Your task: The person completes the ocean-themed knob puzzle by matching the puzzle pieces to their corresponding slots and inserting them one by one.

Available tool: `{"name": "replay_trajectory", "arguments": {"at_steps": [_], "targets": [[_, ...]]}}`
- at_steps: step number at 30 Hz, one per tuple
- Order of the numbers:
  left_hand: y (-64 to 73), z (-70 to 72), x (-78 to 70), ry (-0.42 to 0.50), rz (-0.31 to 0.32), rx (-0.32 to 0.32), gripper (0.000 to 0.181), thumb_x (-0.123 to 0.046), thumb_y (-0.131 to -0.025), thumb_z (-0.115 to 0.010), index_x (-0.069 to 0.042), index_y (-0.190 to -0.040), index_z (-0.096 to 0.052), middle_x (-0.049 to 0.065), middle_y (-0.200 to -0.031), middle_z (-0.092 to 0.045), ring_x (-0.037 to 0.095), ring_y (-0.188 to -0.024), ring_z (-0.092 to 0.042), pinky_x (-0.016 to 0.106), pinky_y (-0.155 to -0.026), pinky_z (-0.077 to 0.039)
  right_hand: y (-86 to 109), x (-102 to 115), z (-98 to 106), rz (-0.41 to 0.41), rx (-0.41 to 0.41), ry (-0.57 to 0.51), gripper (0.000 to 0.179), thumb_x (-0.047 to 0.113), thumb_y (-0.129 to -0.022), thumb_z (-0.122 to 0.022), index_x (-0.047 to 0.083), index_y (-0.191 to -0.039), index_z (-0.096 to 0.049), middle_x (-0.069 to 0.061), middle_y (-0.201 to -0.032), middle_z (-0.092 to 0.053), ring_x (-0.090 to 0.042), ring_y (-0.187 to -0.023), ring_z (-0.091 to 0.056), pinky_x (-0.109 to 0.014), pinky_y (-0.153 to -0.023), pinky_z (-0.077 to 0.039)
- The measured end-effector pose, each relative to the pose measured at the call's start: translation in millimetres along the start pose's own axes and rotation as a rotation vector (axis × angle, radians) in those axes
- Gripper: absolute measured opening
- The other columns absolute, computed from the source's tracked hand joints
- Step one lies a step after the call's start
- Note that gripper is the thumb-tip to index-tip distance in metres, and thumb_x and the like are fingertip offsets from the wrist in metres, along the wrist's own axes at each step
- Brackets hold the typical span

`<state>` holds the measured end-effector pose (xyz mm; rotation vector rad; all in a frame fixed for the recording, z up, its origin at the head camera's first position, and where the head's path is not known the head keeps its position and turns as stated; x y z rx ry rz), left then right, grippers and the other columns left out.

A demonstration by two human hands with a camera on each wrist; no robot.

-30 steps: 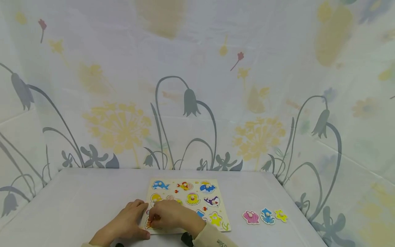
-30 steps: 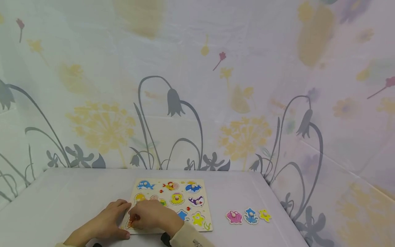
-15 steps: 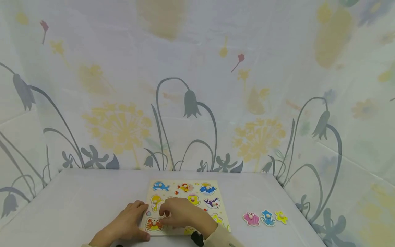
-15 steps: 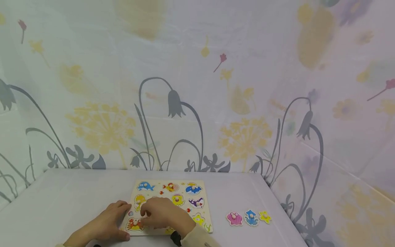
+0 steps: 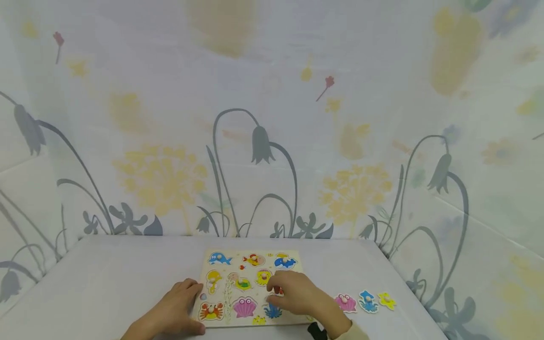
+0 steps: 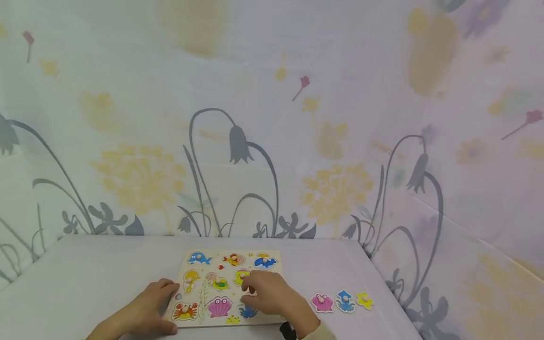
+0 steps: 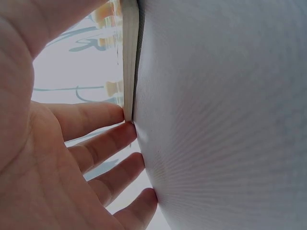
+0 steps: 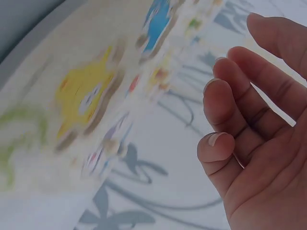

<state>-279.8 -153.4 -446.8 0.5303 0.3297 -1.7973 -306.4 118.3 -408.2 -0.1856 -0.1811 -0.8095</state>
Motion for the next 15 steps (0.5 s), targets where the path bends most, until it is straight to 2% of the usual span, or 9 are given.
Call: {"name": "replay_trajectory", "arguments": {"at_steps": [7, 15], "targets": [[0.9, 0.6, 1.7, 0.016, -0.015, -0.001, 0.098, -0.048, -0.054, -0.089, 0.003, -0.129, -0.053, 0.017, -0.128, -0.049, 0.041, -0.119, -0.043, 0.061, -0.101, -0.034, 32.1, -30, 18, -0.096, -0.037, -0.030, 0.016, 0.034, -0.087, -0.069, 0.021, -0.095, -0.069, 0.018, -0.079, -0.051, -0.002, -0.069, -0.046, -0.022, -0.061, -0.043], [2.7, 1.6, -1.4, 0.042, -0.028, 0.005, 0.095, -0.044, -0.055, -0.089, 0.004, -0.129, -0.053, 0.017, -0.128, -0.049, 0.041, -0.119, -0.042, 0.062, -0.101, -0.034, 63.2, -58, 27, -0.159, -0.100, -0.043, 0.015, 0.031, -0.085, -0.071, 0.019, -0.094, -0.068, 0.019, -0.077, -0.050, -0.001, -0.067, -0.045, -0.023, -0.058, -0.042]]}}
Point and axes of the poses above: each hand's wrist, its own y-axis away from the middle knuckle, its own z-axis out of the back of the hand, x = y × z, the point moved 5 cm from there along -y, towards the middle knuckle
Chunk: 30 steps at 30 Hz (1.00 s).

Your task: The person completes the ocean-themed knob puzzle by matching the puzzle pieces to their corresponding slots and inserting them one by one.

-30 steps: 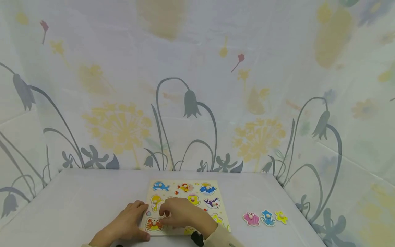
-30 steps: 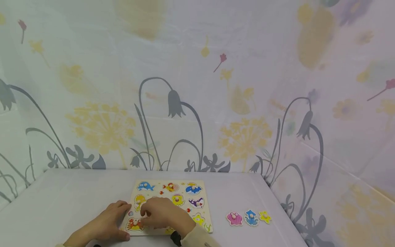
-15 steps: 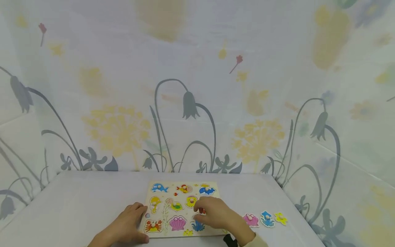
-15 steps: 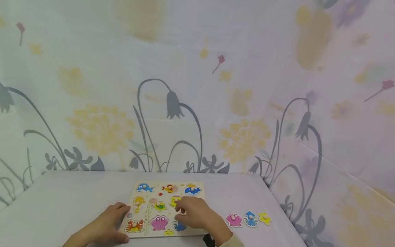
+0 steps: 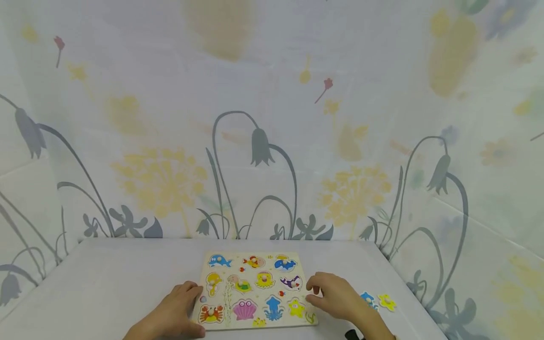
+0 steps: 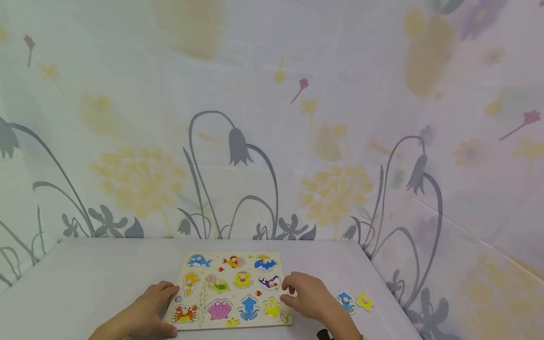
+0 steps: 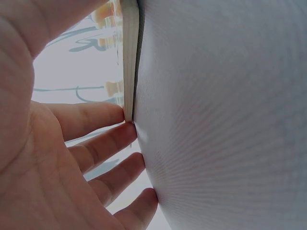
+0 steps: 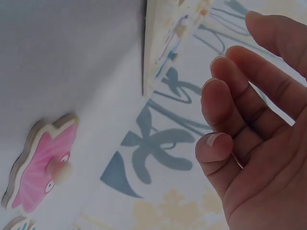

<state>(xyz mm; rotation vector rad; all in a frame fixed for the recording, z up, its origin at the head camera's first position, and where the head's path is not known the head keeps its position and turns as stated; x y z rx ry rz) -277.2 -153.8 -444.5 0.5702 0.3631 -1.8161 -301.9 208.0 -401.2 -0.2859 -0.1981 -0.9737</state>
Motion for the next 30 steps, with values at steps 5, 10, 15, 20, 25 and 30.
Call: {"name": "replay_trajectory", "arguments": {"at_steps": [5, 10, 15, 20, 25, 30], "targets": [[-0.5, -0.6, 0.4, -0.024, -0.007, -0.005, 0.097, -0.047, -0.056, -0.089, 0.004, -0.130, -0.053, 0.018, -0.129, -0.048, 0.042, -0.120, -0.042, 0.062, -0.101, -0.034, 12.1, -19, 6, -0.068, -0.015, 0.008, 0.016, 0.033, -0.084, -0.072, 0.020, -0.093, -0.067, 0.018, -0.077, -0.050, -0.002, -0.066, -0.045, -0.023, -0.055, -0.040], [-2.7, -1.9, -0.4, -0.036, -0.019, -0.006, 0.098, -0.049, -0.056, -0.088, 0.004, -0.130, -0.052, 0.019, -0.129, -0.048, 0.043, -0.120, -0.042, 0.062, -0.100, -0.034, 23.7, -39, 16, -0.137, -0.035, 0.030, 0.019, 0.034, -0.082, -0.073, 0.019, -0.092, -0.067, 0.016, -0.078, -0.050, -0.002, -0.065, -0.044, -0.024, -0.055, -0.039], [-2.4, 0.0, -1.7, -0.042, -0.015, -0.015, 0.098, -0.050, -0.055, -0.088, 0.004, -0.130, -0.053, 0.018, -0.129, -0.048, 0.043, -0.120, -0.042, 0.062, -0.101, -0.034, 31.2, -56, 24, -0.168, -0.073, 0.023, 0.019, 0.031, -0.081, -0.074, 0.017, -0.091, -0.067, 0.014, -0.079, -0.051, -0.003, -0.067, -0.045, -0.024, -0.056, -0.040], [-1.6, 1.7, -2.3, -0.048, -0.002, -0.015, 0.097, -0.049, -0.055, -0.088, 0.003, -0.129, -0.054, 0.017, -0.128, -0.049, 0.042, -0.119, -0.043, 0.062, -0.100, -0.034, 36.1, -73, 22, -0.232, -0.062, 0.031, 0.018, 0.030, -0.079, -0.075, 0.017, -0.088, -0.066, 0.011, -0.078, -0.051, -0.007, -0.069, -0.046, -0.028, -0.059, -0.041], [-0.7, 1.4, -1.9, -0.049, 0.010, -0.009, 0.096, -0.048, -0.055, -0.089, 0.002, -0.129, -0.054, 0.017, -0.127, -0.049, 0.041, -0.119, -0.043, 0.062, -0.100, -0.034, 39.8, -85, 17, -0.238, -0.021, 0.005, 0.020, 0.028, -0.077, -0.076, 0.017, -0.089, -0.066, 0.009, -0.078, -0.051, -0.010, -0.070, -0.047, -0.030, -0.060, -0.042], [0.2, 0.1, -1.4, -0.044, 0.024, -0.008, 0.097, -0.048, -0.054, -0.089, 0.002, -0.129, -0.054, 0.016, -0.128, -0.049, 0.040, -0.120, -0.042, 0.061, -0.101, -0.034, 43.0, -89, 13, -0.213, 0.036, -0.067, 0.016, 0.024, -0.078, -0.076, 0.016, -0.089, -0.067, 0.008, -0.077, -0.053, -0.009, -0.068, -0.047, -0.027, -0.057, -0.041]]}}
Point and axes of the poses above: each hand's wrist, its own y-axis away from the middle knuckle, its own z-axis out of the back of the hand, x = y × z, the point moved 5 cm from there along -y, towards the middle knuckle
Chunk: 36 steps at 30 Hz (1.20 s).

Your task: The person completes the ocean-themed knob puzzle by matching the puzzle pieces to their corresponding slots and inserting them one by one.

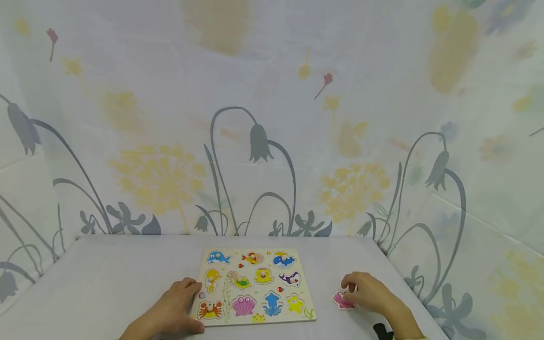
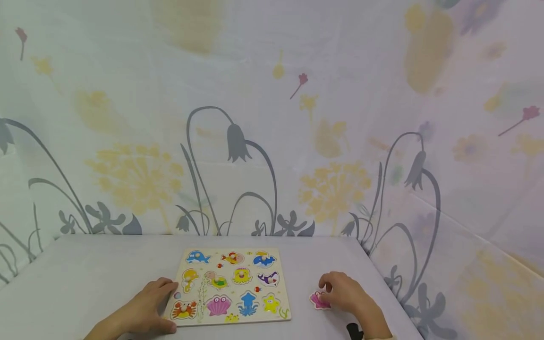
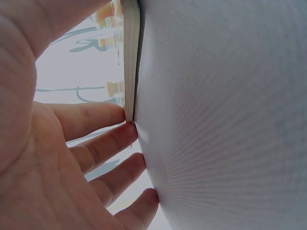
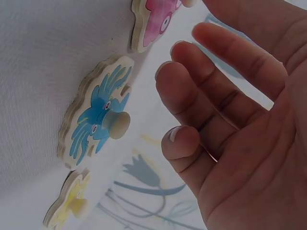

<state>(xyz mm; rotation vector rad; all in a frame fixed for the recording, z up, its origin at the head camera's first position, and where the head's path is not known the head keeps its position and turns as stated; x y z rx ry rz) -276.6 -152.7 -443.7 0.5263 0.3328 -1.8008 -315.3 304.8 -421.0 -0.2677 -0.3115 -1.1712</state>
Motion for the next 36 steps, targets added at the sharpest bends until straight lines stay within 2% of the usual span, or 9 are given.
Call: {"name": "replay_trajectory", "arguments": {"at_steps": [11, 18, 26, 36], "targets": [[-0.6, -0.6, 1.6, 0.002, -0.005, -0.008, 0.096, -0.048, -0.053, -0.089, 0.001, -0.129, -0.054, 0.015, -0.127, -0.049, 0.040, -0.119, -0.043, 0.061, -0.101, -0.034, -0.8, -2, -10, 0.032, 0.057, -0.066, 0.009, 0.012, -0.078, -0.073, 0.017, -0.084, -0.066, 0.008, -0.072, -0.052, -0.007, -0.064, -0.045, -0.025, -0.053, -0.039], [-1.8, -2.3, 3.3, 0.002, 0.016, 0.004, 0.097, -0.048, -0.053, -0.089, 0.000, -0.130, -0.054, 0.015, -0.129, -0.048, 0.039, -0.120, -0.042, 0.061, -0.101, -0.034, -4.2, 1, -11, 0.081, 0.052, -0.082, 0.007, 0.012, -0.079, -0.071, 0.016, -0.082, -0.066, 0.009, -0.072, -0.053, -0.004, -0.065, -0.046, -0.023, -0.055, -0.041], [-1.2, -1.0, 3.4, 0.011, 0.021, 0.004, 0.099, -0.049, -0.053, -0.089, 0.001, -0.130, -0.053, 0.015, -0.130, -0.048, 0.040, -0.120, -0.041, 0.061, -0.101, -0.033, -6.9, 7, -13, 0.134, 0.047, -0.126, 0.014, 0.003, -0.076, -0.067, 0.017, -0.078, -0.065, 0.009, -0.072, -0.053, -0.003, -0.065, -0.047, -0.022, -0.054, -0.042], [-1.3, -1.6, 2.1, 0.010, 0.018, 0.008, 0.097, -0.048, -0.053, -0.089, 0.001, -0.129, -0.054, 0.015, -0.128, -0.049, 0.040, -0.120, -0.042, 0.061, -0.101, -0.034, -5.4, 10, -13, 0.128, 0.041, -0.129, 0.015, 0.002, -0.075, -0.066, 0.016, -0.076, -0.064, 0.009, -0.071, -0.052, -0.003, -0.065, -0.046, -0.022, -0.054, -0.042]]}}
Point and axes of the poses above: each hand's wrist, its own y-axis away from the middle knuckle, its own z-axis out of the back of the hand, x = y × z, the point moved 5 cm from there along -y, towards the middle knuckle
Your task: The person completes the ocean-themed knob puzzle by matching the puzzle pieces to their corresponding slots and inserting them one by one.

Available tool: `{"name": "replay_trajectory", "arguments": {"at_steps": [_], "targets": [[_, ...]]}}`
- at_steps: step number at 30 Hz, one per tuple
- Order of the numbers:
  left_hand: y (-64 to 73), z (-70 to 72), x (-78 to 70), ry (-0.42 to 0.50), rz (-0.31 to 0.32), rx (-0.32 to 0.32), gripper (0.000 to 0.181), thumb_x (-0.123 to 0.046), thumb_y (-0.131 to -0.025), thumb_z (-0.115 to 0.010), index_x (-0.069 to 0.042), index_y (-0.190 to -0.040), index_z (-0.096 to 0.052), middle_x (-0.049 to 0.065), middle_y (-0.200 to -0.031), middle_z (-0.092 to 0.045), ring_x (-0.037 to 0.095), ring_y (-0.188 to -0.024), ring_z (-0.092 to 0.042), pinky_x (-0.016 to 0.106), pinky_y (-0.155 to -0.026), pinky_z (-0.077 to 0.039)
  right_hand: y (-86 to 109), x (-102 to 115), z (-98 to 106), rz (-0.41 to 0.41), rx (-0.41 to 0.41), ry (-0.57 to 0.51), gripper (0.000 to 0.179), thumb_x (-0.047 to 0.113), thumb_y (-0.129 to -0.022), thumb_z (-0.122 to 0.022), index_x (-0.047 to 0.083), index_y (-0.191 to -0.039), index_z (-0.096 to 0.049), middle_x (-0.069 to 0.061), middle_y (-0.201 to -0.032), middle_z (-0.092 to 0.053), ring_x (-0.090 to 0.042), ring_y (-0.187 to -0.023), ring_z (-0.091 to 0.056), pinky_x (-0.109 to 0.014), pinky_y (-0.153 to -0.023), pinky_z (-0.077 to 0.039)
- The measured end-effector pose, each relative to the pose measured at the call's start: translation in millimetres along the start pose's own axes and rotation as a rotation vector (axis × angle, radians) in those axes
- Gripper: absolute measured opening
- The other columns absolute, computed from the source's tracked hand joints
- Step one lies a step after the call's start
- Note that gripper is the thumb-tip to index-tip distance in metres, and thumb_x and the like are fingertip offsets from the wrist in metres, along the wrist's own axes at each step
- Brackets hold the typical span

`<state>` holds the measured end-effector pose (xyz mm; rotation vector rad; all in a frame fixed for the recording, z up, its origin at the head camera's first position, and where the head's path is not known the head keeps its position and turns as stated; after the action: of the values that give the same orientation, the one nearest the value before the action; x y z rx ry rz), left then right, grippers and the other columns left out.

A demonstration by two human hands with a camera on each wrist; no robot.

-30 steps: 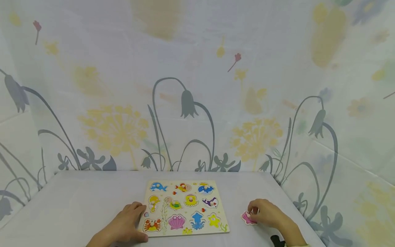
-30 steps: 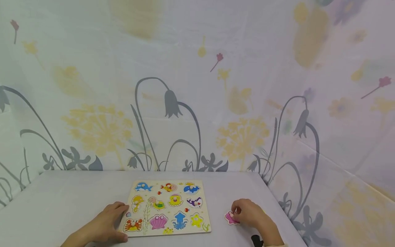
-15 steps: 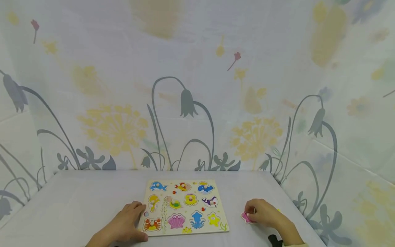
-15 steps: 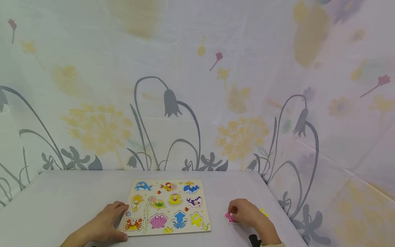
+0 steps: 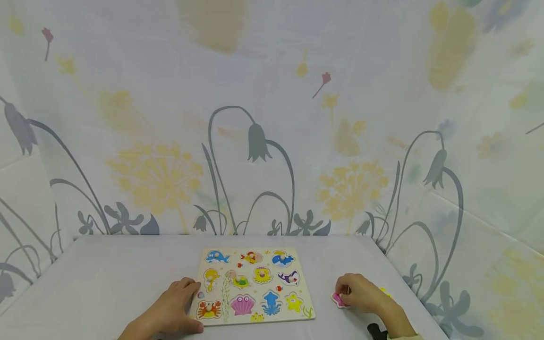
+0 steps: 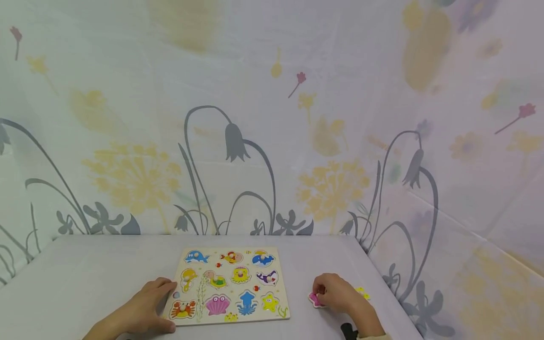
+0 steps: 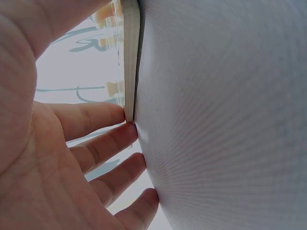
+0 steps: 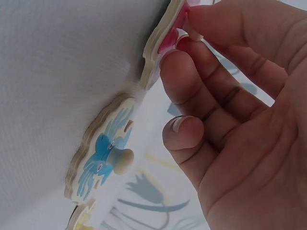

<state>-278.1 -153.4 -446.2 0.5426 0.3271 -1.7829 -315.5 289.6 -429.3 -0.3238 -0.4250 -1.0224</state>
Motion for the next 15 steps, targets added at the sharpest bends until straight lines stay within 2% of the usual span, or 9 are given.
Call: {"name": "replay_trajectory", "arguments": {"at_steps": [6, 15], "targets": [[1.4, -0.7, 0.2, 0.005, -0.002, -0.001, 0.096, -0.048, -0.054, -0.089, 0.001, -0.129, -0.054, 0.015, -0.128, -0.049, 0.040, -0.120, -0.042, 0.062, -0.101, -0.033, -1.8, 5, 1, 0.030, -0.016, 0.015, 0.016, 0.003, -0.075, -0.066, 0.018, -0.077, -0.064, 0.012, -0.072, -0.052, -0.002, -0.066, -0.047, -0.022, -0.056, -0.042], [1.5, 1.4, -1.0, 0.002, -0.025, -0.007, 0.097, -0.049, -0.054, -0.089, 0.002, -0.130, -0.053, 0.016, -0.129, -0.048, 0.040, -0.120, -0.042, 0.061, -0.101, -0.033, -9.5, 20, -6, 0.023, -0.001, 0.022, 0.013, 0.008, -0.079, -0.069, 0.020, -0.080, -0.064, 0.012, -0.073, -0.052, -0.003, -0.068, -0.048, -0.023, -0.058, -0.042]]}}
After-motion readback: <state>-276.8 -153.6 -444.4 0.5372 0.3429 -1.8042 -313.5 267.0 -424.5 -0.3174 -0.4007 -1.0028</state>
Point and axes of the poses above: each hand's wrist, its own y-axis away from the middle knuckle, its own z-axis out of the back of the hand, x = y × z, the point moved 5 cm from there along -y, towards the middle knuckle
